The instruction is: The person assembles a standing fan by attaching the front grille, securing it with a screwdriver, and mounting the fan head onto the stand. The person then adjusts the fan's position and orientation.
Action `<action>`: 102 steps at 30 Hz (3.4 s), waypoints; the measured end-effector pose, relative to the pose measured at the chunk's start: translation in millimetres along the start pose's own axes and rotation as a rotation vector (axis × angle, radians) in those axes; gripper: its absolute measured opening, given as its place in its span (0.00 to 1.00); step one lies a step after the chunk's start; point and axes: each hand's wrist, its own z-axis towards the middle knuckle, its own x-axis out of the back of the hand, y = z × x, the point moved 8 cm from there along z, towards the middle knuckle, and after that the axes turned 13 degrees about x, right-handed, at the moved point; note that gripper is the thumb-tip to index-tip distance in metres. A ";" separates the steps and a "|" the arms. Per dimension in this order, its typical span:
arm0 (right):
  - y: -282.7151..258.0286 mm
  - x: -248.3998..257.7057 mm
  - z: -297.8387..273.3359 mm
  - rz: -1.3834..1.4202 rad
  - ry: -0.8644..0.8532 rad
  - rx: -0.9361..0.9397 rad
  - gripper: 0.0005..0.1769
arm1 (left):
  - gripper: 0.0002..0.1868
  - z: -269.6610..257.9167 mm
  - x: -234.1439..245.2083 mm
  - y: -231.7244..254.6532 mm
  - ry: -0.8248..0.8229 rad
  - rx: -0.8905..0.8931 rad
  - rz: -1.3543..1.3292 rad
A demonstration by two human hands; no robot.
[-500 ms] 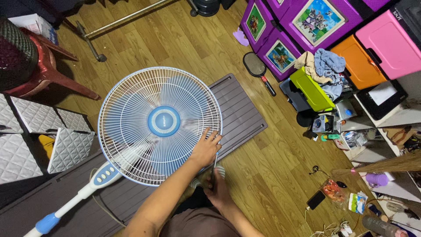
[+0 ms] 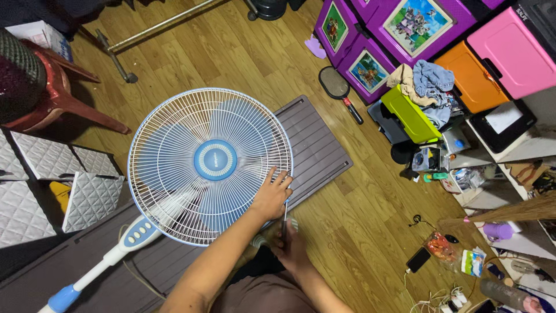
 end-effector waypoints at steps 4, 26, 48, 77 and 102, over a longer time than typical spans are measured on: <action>-11.3 -10.5 3.0 -0.144 -0.113 0.158 0.13 | 0.28 0.2 -2.0 -1.2 -0.002 0.000 -0.028; -2.1 -10.0 18.6 -0.339 -0.072 0.154 0.11 | 0.25 -2.1 -14.9 2.6 0.098 -0.042 -0.008; 2.4 -12.8 -3.9 -0.111 0.167 0.143 0.08 | 0.24 8.9 -20.7 0.5 -0.018 -0.044 -0.018; 8.4 -45.8 -14.9 0.135 -0.064 0.014 0.15 | 0.23 2.9 -12.8 3.3 0.007 -0.044 0.006; -26.2 -3.4 -10.9 -0.794 0.309 0.677 0.12 | 0.24 3.5 -2.8 -1.1 -0.055 -0.015 0.017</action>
